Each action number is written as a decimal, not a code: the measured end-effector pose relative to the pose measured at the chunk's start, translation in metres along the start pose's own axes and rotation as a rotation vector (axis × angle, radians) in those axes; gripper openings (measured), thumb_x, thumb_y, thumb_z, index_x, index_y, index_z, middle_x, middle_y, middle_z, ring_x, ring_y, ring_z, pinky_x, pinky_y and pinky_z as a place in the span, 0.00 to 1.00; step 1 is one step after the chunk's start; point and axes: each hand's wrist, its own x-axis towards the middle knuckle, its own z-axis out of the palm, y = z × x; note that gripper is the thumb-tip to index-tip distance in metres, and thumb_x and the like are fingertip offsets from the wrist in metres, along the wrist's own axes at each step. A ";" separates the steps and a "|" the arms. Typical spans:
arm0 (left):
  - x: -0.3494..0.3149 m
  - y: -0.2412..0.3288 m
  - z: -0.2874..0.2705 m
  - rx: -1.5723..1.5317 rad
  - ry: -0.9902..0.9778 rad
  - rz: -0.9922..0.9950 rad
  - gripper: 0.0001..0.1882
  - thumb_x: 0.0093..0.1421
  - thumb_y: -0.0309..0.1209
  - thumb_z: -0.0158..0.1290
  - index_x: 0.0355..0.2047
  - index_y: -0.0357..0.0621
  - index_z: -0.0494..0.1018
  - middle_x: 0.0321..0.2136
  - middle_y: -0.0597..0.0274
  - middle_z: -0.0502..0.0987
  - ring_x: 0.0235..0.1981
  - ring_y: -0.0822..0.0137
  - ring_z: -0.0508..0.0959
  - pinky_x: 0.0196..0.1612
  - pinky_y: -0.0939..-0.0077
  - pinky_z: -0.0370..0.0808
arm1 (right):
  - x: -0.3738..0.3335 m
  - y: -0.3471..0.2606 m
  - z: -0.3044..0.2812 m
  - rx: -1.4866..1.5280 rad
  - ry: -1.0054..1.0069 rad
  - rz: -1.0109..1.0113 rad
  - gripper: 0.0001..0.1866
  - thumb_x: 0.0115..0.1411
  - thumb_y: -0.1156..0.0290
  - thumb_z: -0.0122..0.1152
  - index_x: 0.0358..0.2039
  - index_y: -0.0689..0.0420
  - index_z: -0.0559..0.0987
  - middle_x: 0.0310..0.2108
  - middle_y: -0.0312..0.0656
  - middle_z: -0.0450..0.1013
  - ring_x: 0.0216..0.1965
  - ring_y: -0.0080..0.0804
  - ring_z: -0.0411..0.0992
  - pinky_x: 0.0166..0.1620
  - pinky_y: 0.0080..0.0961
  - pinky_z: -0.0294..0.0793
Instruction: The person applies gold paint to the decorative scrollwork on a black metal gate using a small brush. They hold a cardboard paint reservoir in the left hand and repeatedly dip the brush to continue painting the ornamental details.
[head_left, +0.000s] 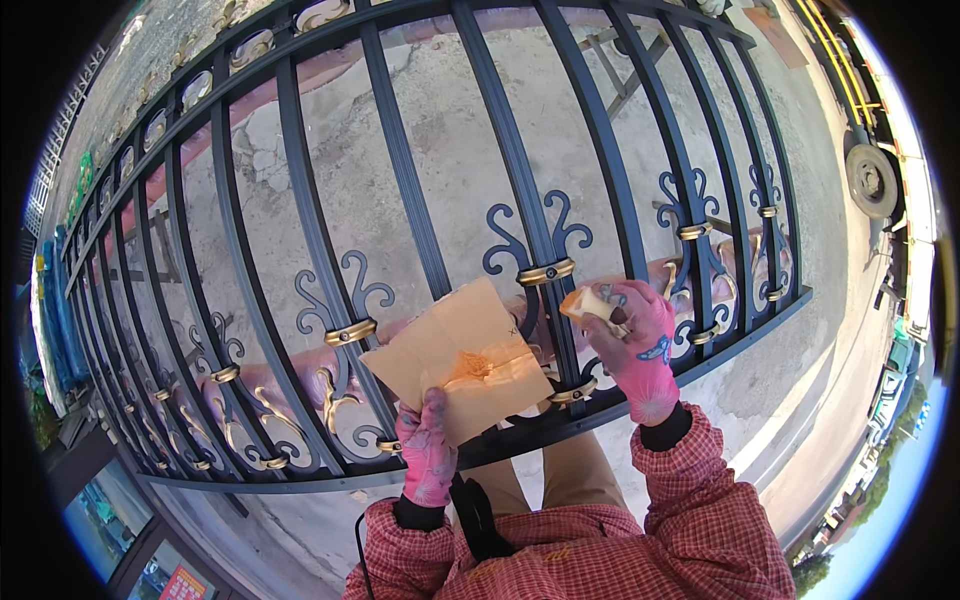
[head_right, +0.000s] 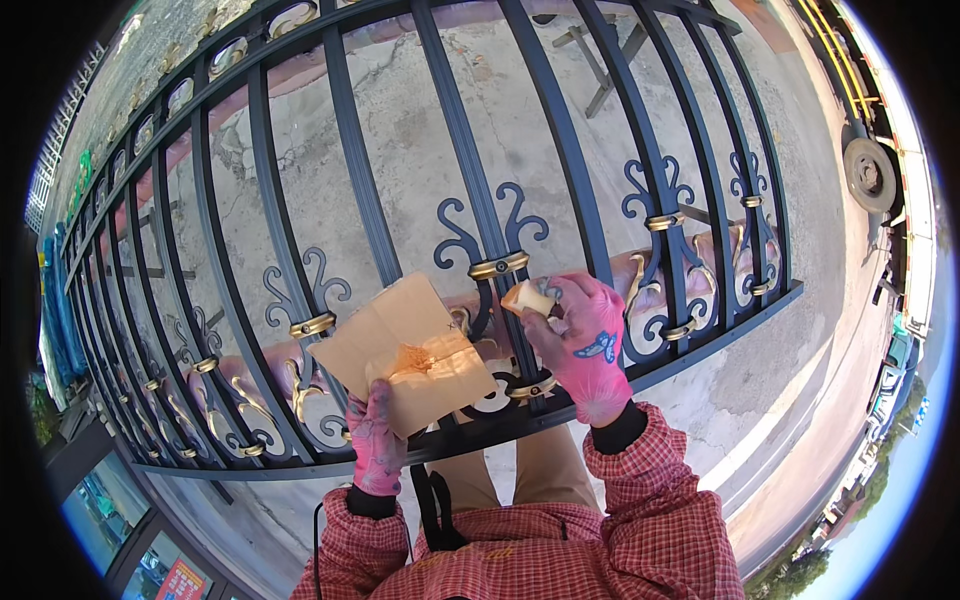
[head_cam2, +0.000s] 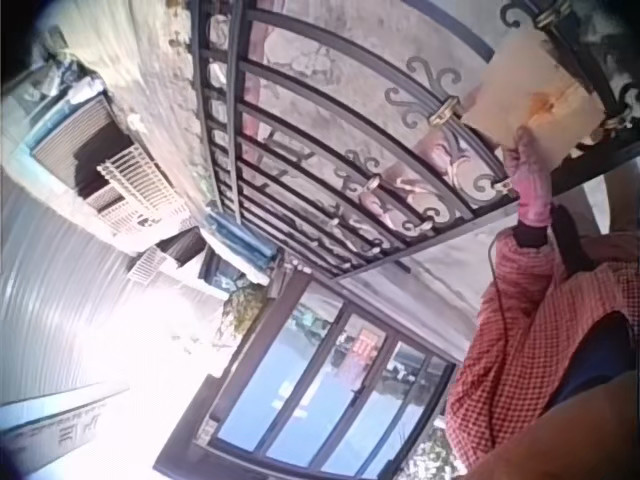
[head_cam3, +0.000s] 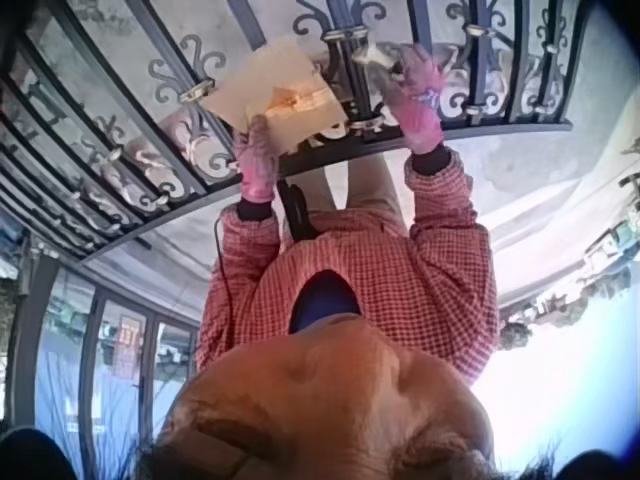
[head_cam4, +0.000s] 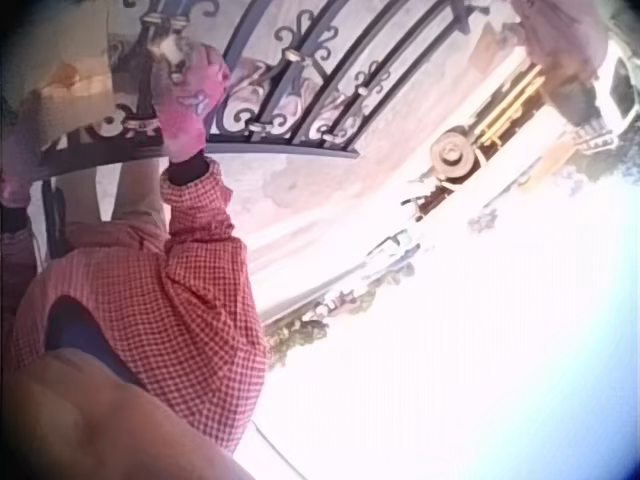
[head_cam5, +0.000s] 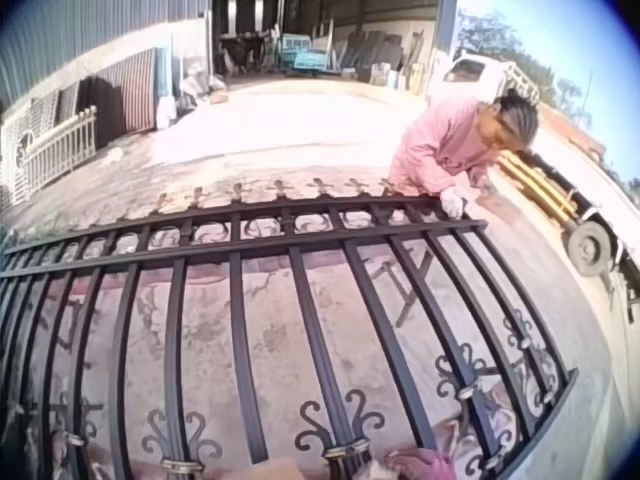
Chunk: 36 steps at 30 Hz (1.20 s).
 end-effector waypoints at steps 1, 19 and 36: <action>0.002 0.007 -0.002 -0.031 -0.012 -0.026 0.23 0.61 0.34 0.53 0.55 0.45 0.62 0.46 0.64 0.72 0.45 0.69 0.75 0.45 0.73 0.75 | 0.004 0.003 0.000 0.099 0.062 0.133 0.16 0.44 0.73 0.66 0.36 0.60 0.78 0.28 0.42 0.73 0.25 0.32 0.74 0.31 0.25 0.73; 0.032 0.032 0.016 0.019 -0.027 -0.105 0.22 0.62 0.30 0.50 0.56 0.44 0.61 0.47 0.62 0.71 0.44 0.69 0.75 0.45 0.72 0.76 | 0.036 0.045 0.023 0.007 0.181 0.187 0.14 0.41 0.73 0.67 0.31 0.59 0.79 0.28 0.44 0.74 0.27 0.41 0.74 0.30 0.29 0.72; 0.043 0.034 0.020 0.067 -0.014 -0.134 0.23 0.61 0.34 0.52 0.55 0.44 0.62 0.48 0.62 0.71 0.45 0.68 0.75 0.45 0.71 0.75 | 0.028 0.054 -0.019 -0.021 0.172 0.179 0.13 0.42 0.79 0.65 0.33 0.59 0.78 0.33 0.43 0.74 0.33 0.38 0.75 0.37 0.29 0.73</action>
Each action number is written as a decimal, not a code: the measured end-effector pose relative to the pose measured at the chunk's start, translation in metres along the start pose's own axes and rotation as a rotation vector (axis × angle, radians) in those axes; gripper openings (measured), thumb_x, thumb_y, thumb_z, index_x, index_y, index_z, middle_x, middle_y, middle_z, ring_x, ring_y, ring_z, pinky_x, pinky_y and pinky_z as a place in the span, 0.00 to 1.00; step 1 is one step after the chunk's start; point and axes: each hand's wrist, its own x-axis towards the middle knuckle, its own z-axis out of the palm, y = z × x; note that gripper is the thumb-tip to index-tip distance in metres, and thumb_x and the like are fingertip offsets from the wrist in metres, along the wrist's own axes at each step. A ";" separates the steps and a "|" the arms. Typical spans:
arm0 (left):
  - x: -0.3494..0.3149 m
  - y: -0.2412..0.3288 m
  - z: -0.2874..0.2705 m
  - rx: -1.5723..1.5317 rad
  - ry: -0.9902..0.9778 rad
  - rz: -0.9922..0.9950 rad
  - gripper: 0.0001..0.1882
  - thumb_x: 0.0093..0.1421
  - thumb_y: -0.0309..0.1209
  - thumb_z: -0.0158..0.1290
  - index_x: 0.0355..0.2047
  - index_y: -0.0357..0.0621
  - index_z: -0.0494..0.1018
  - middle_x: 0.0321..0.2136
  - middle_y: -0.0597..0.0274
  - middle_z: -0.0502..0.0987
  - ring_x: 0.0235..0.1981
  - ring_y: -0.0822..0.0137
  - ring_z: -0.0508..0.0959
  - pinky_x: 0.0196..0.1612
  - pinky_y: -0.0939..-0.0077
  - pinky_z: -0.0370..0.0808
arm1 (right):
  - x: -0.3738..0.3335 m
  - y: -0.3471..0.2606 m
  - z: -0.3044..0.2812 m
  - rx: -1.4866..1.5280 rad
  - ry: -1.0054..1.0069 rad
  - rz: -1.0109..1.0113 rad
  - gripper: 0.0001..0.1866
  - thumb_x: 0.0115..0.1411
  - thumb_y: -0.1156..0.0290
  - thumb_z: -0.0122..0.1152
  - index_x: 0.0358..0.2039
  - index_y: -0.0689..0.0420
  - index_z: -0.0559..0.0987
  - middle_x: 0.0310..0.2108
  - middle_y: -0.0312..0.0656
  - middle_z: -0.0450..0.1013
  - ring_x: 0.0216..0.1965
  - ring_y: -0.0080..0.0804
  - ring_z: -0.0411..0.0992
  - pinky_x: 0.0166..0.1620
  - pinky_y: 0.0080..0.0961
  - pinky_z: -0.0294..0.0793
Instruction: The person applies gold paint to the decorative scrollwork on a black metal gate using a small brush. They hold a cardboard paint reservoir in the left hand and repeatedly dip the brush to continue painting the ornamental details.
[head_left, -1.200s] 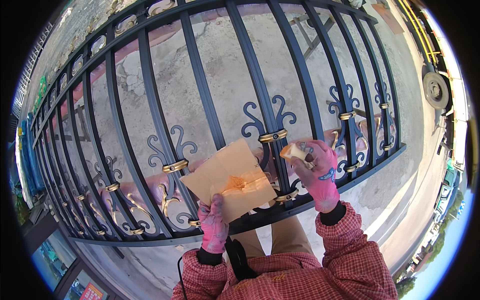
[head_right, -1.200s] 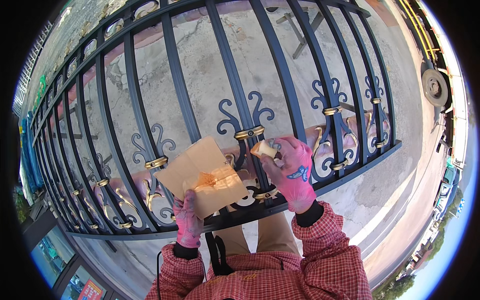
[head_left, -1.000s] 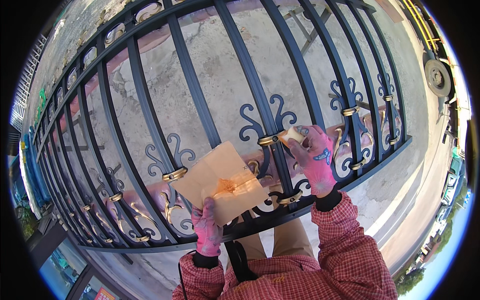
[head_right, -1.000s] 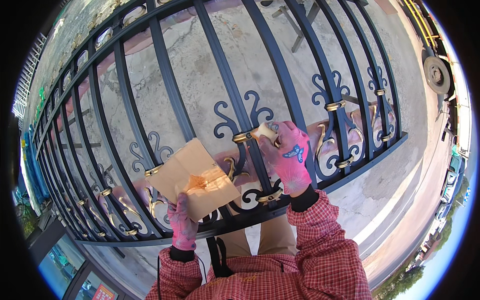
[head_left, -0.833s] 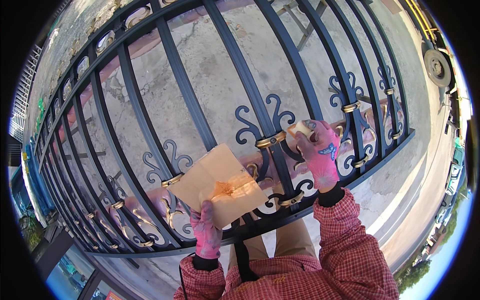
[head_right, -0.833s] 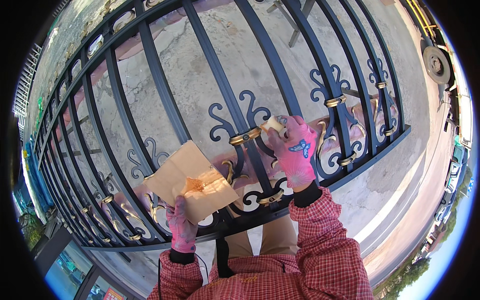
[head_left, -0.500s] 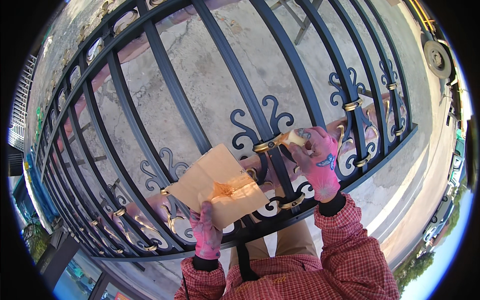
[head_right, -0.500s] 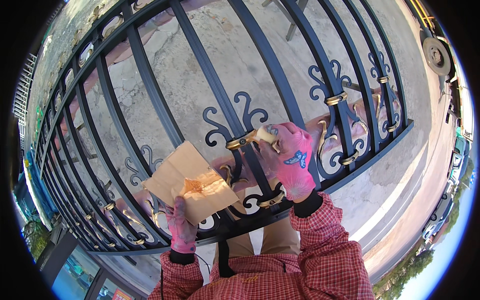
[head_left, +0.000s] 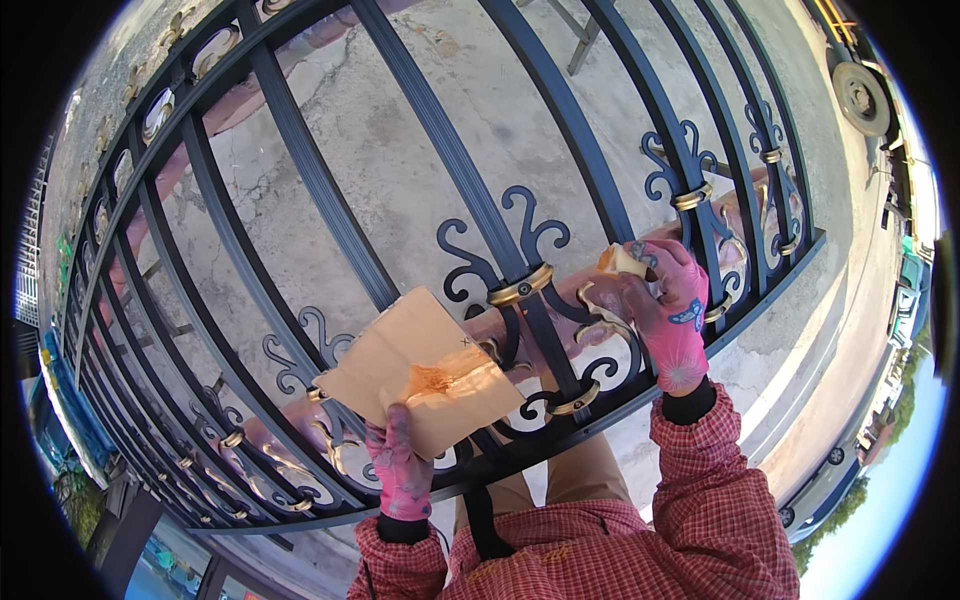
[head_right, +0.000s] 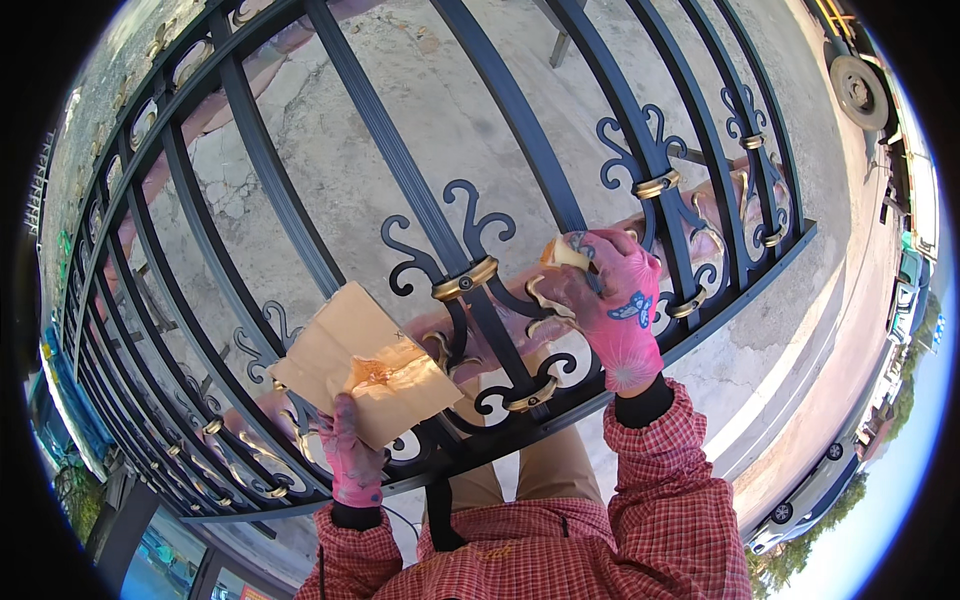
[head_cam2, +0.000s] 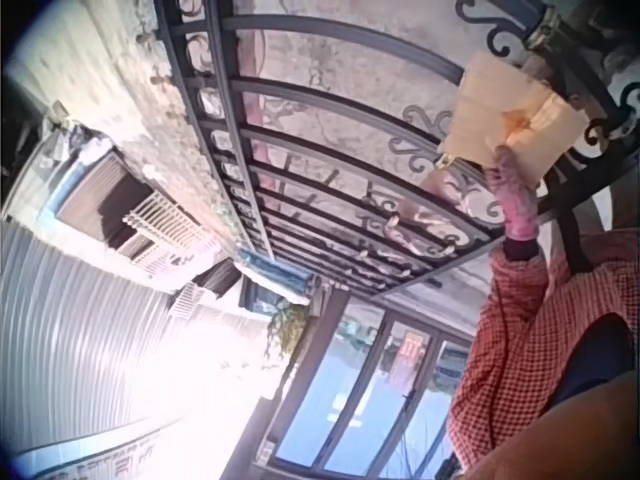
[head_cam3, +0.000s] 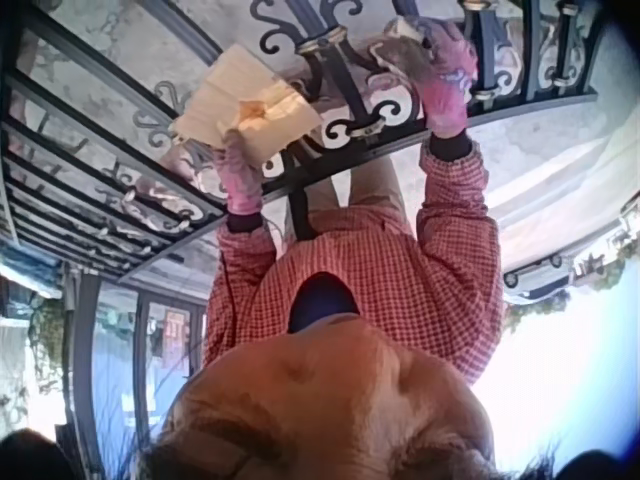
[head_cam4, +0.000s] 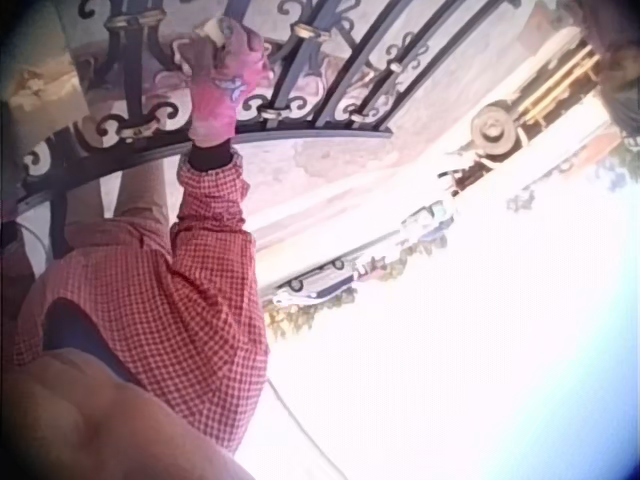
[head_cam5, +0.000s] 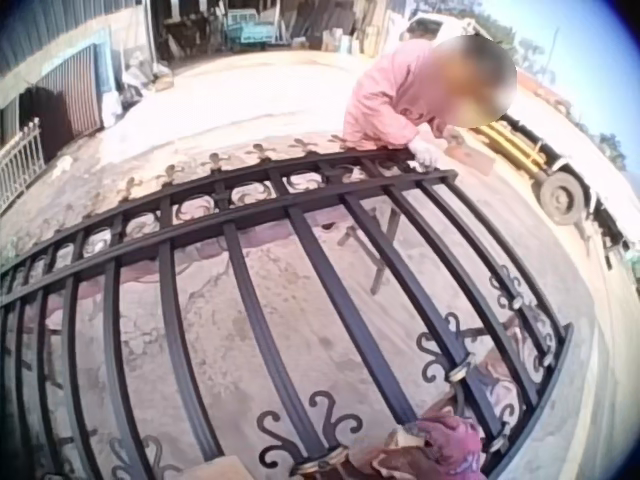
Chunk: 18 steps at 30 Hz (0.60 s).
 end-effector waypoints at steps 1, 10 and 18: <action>0.000 0.001 0.000 -0.002 -0.014 -0.002 0.23 0.61 0.34 0.52 0.55 0.44 0.62 0.48 0.62 0.71 0.44 0.68 0.75 0.44 0.71 0.76 | -0.003 0.003 -0.006 -0.032 -0.034 -0.051 0.13 0.42 0.79 0.64 0.32 0.59 0.78 0.33 0.43 0.74 0.33 0.39 0.75 0.36 0.29 0.73; -0.015 -0.006 -0.001 -0.056 0.039 0.038 0.22 0.62 0.32 0.51 0.55 0.44 0.62 0.47 0.61 0.71 0.44 0.68 0.75 0.43 0.71 0.77 | -0.003 0.020 0.006 -0.253 -0.316 -0.248 0.15 0.45 0.75 0.62 0.37 0.52 0.77 0.41 0.36 0.71 0.44 0.37 0.70 0.47 0.35 0.65; -0.036 -0.028 -0.013 -0.032 0.066 0.102 0.25 0.62 0.36 0.51 0.57 0.45 0.59 0.50 0.58 0.69 0.47 0.63 0.74 0.46 0.67 0.76 | 0.009 0.014 0.008 -0.352 -0.441 -0.417 0.13 0.45 0.74 0.61 0.34 0.51 0.77 0.38 0.35 0.72 0.42 0.37 0.71 0.47 0.34 0.66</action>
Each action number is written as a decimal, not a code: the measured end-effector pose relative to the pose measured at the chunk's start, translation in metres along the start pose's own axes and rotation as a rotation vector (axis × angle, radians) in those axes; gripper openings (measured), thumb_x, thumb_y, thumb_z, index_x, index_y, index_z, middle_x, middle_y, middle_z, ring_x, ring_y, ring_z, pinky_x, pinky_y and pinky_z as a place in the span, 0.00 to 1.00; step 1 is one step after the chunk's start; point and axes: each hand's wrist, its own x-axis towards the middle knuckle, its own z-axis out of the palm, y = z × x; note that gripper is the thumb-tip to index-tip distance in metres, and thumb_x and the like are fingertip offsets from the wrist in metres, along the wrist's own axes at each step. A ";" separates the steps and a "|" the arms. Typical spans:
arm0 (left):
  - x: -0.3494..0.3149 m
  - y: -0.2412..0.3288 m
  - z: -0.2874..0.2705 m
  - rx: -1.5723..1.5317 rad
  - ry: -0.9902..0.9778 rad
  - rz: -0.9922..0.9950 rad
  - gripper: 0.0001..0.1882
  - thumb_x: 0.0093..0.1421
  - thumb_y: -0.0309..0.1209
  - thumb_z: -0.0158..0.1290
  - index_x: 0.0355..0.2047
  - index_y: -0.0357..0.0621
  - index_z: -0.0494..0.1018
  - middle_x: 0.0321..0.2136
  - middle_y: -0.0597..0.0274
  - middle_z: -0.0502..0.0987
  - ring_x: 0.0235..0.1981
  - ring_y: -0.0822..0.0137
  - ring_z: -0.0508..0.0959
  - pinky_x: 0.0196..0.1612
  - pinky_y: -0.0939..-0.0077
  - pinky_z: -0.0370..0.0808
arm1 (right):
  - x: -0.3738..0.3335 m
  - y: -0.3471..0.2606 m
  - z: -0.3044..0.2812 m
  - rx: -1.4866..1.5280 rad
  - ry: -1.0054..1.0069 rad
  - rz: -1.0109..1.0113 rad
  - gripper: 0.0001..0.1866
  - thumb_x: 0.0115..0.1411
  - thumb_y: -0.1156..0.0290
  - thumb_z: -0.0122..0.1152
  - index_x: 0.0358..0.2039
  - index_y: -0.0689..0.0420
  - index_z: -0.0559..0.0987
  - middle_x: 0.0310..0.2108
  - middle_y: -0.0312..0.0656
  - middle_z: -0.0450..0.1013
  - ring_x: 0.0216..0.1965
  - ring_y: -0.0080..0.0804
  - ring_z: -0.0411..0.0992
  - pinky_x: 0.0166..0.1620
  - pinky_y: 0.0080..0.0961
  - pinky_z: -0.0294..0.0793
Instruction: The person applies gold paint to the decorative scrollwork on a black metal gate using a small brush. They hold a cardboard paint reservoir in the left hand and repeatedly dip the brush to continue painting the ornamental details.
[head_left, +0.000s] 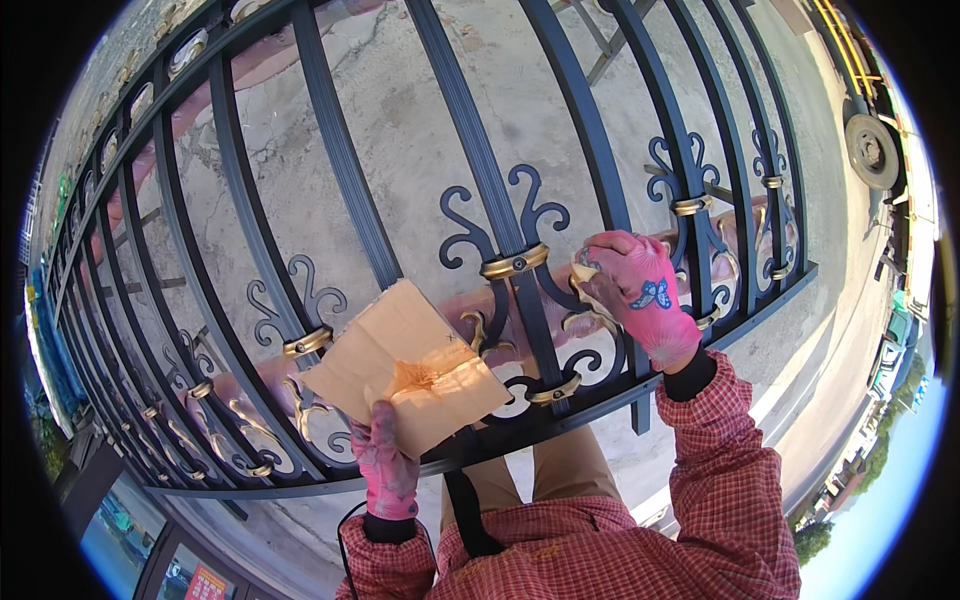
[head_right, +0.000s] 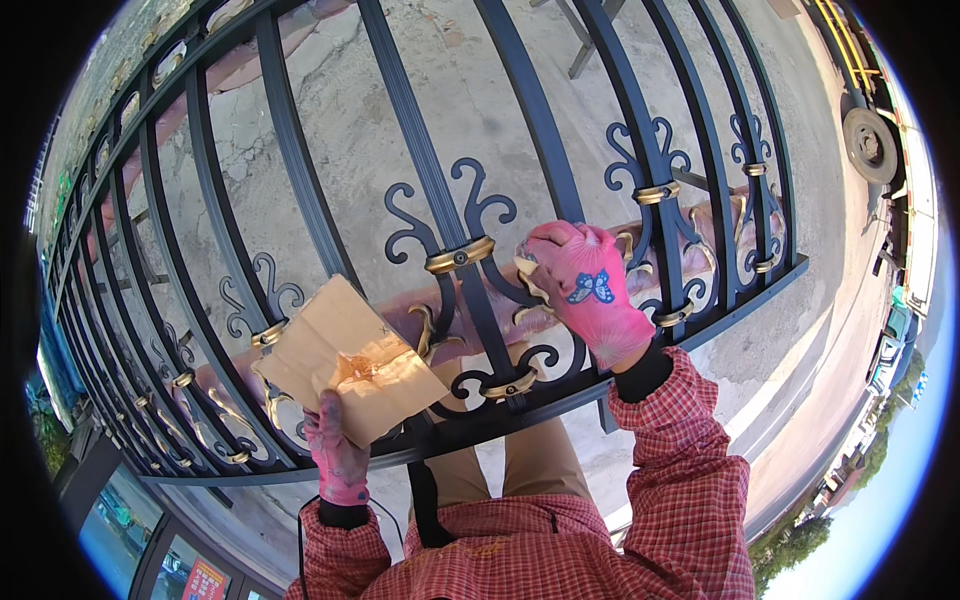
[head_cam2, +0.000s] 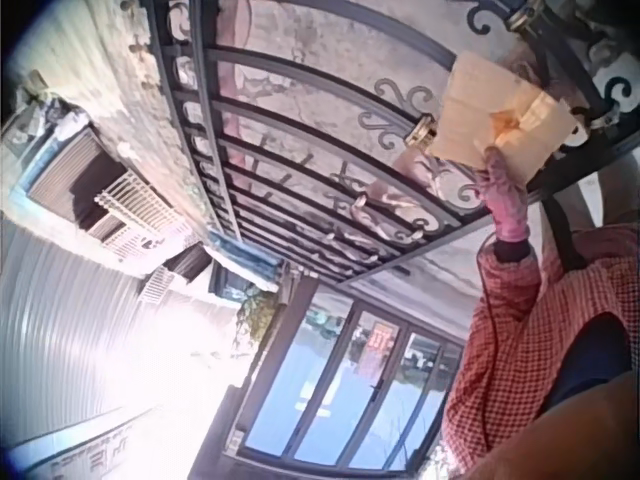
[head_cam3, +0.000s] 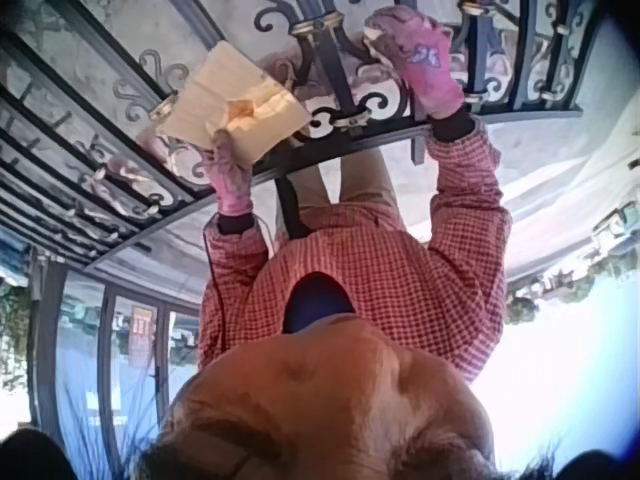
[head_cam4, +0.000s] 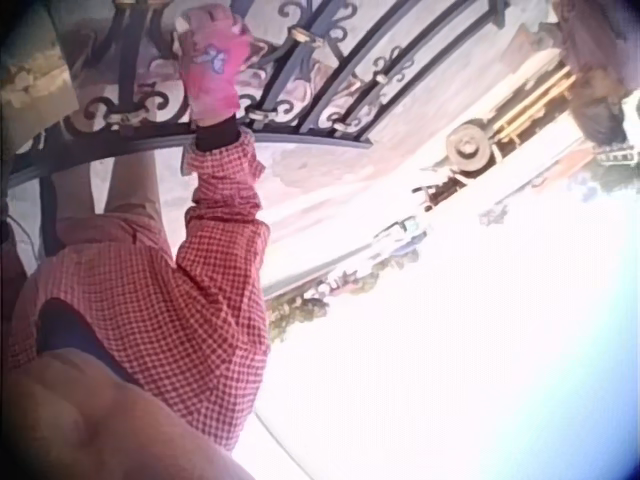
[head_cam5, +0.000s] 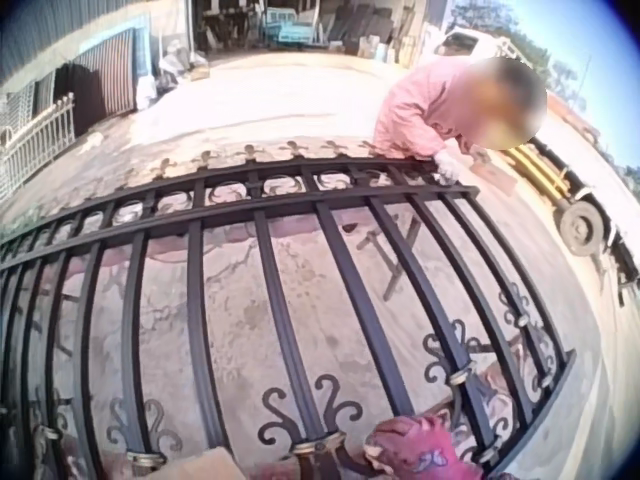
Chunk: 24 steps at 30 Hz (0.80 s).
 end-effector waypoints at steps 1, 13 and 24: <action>-0.004 -0.002 0.000 -0.005 0.012 -0.004 0.25 0.62 0.36 0.51 0.57 0.44 0.59 0.50 0.58 0.69 0.47 0.63 0.74 0.46 0.67 0.76 | -0.001 0.000 -0.001 0.006 -0.021 -0.031 0.13 0.45 0.74 0.61 0.34 0.51 0.77 0.38 0.35 0.72 0.42 0.37 0.71 0.47 0.34 0.66; -0.068 -0.039 0.024 -0.180 0.154 0.043 0.23 0.61 0.34 0.52 0.55 0.44 0.61 0.47 0.61 0.71 0.44 0.68 0.75 0.45 0.72 0.76 | -0.020 0.009 -0.019 0.065 0.122 0.010 0.10 0.48 0.67 0.65 0.32 0.52 0.78 0.35 0.35 0.72 0.39 0.36 0.72 0.44 0.32 0.66; -0.115 -0.084 0.020 -0.276 0.255 0.088 0.25 0.61 0.36 0.52 0.56 0.42 0.60 0.48 0.59 0.70 0.45 0.67 0.74 0.45 0.71 0.76 | -0.061 0.019 0.004 0.040 -0.037 -0.135 0.16 0.47 0.74 0.59 0.39 0.51 0.75 0.40 0.38 0.69 0.43 0.38 0.69 0.49 0.34 0.62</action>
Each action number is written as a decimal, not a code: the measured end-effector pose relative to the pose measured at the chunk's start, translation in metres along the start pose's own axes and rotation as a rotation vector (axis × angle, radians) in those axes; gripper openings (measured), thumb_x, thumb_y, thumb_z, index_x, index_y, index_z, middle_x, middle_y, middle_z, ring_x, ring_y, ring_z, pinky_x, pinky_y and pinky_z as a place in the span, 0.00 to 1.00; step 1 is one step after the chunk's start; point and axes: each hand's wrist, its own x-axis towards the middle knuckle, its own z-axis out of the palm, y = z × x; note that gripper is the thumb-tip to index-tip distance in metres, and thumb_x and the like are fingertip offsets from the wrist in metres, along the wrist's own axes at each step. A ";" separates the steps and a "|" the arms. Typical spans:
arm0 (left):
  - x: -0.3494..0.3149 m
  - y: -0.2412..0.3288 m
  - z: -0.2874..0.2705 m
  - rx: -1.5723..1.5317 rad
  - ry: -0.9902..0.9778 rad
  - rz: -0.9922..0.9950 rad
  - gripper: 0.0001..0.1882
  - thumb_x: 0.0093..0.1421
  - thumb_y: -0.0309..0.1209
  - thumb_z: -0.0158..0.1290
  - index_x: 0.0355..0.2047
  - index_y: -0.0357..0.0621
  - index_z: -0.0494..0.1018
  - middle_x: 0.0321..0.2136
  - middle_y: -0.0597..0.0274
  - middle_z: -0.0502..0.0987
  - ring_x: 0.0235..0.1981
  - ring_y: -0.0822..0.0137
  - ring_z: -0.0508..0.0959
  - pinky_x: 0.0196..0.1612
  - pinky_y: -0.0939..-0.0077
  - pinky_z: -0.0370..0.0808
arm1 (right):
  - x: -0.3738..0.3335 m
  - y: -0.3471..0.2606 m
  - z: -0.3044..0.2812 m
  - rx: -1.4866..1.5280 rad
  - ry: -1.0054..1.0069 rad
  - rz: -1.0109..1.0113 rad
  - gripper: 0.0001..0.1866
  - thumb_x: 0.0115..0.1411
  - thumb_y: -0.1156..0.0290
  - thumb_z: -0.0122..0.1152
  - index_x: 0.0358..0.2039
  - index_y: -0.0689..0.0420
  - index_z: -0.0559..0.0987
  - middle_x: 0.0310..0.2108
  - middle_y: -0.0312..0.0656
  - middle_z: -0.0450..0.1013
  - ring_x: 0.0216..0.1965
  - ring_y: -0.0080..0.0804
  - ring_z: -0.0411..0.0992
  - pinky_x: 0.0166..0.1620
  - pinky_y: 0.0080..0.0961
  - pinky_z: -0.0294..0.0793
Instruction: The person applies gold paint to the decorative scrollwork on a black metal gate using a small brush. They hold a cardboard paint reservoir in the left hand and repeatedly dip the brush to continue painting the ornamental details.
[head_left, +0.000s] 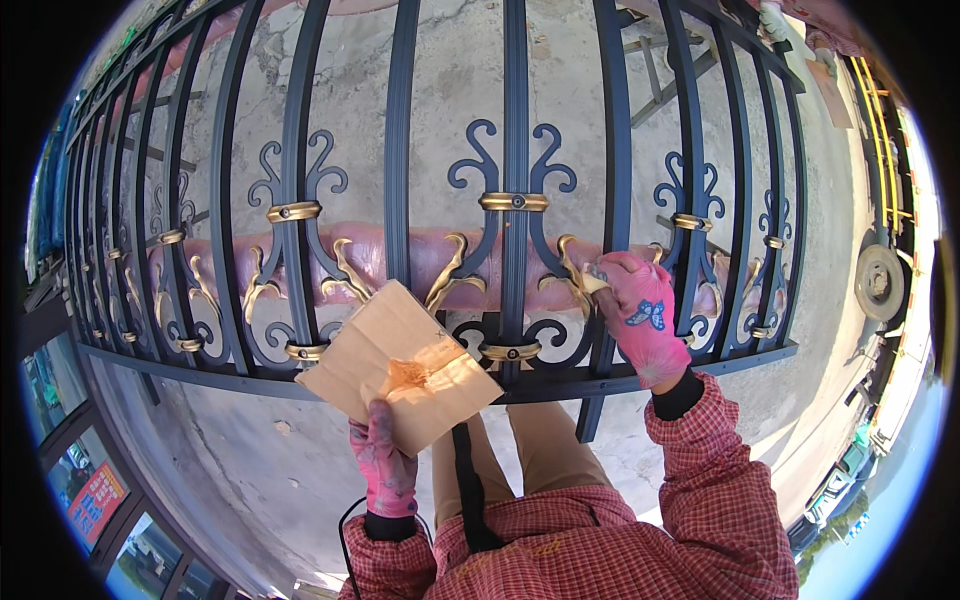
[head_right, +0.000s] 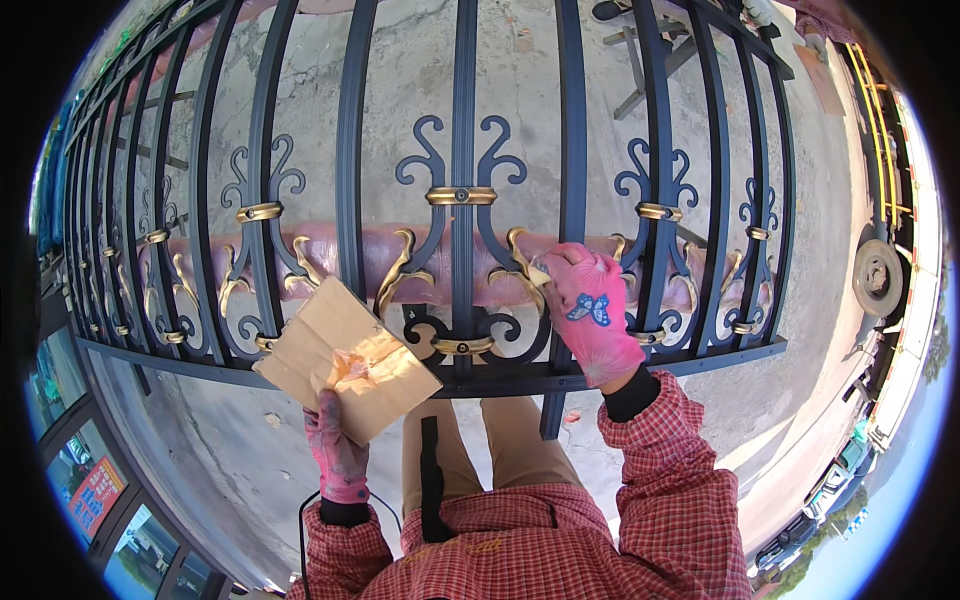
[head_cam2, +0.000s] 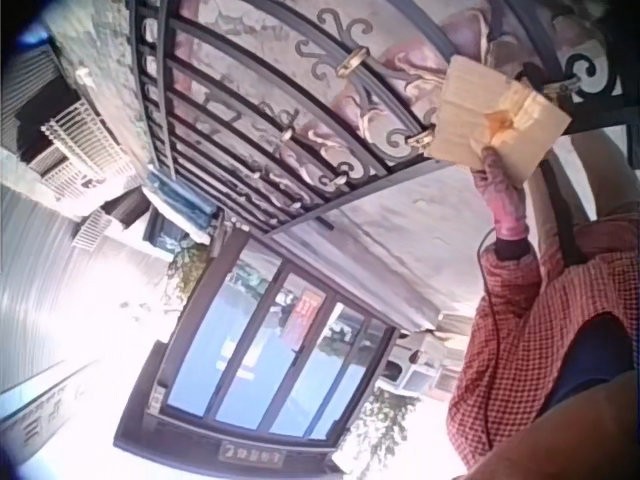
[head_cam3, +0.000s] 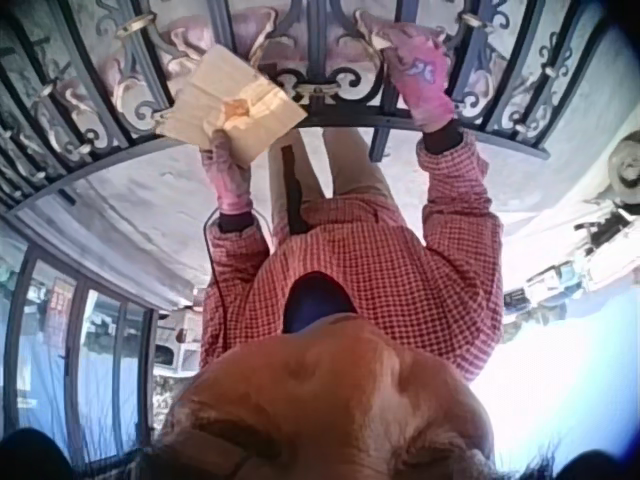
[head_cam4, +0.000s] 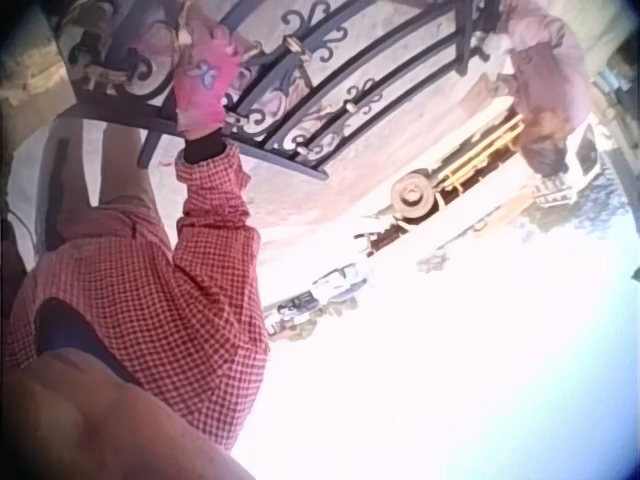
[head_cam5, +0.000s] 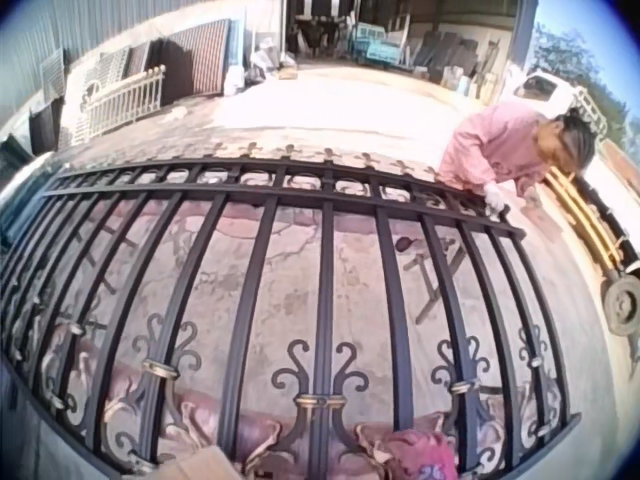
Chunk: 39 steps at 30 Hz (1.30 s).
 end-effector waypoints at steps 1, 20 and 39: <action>-0.003 -0.003 0.001 -0.003 0.011 0.013 0.25 0.61 0.36 0.52 0.56 0.42 0.60 0.48 0.59 0.70 0.45 0.67 0.74 0.45 0.71 0.76 | -0.003 0.000 0.002 -0.041 0.058 -0.040 0.16 0.47 0.74 0.59 0.39 0.51 0.75 0.40 0.38 0.69 0.42 0.39 0.69 0.50 0.35 0.61; -0.029 -0.027 -0.073 -0.110 0.077 0.017 0.24 0.62 0.35 0.51 0.56 0.42 0.60 0.49 0.59 0.70 0.46 0.67 0.74 0.47 0.71 0.75 | -0.006 -0.028 0.038 -0.197 0.202 -0.271 0.14 0.39 0.74 0.66 0.30 0.53 0.77 0.32 0.37 0.72 0.36 0.38 0.71 0.44 0.34 0.65; -0.038 -0.034 -0.123 -0.153 0.049 0.054 0.22 0.63 0.34 0.50 0.54 0.40 0.62 0.48 0.59 0.71 0.46 0.67 0.74 0.49 0.72 0.73 | -0.021 -0.019 0.016 -0.465 0.018 -0.330 0.09 0.41 0.75 0.62 0.26 0.50 0.78 0.30 0.36 0.72 0.36 0.38 0.70 0.44 0.33 0.65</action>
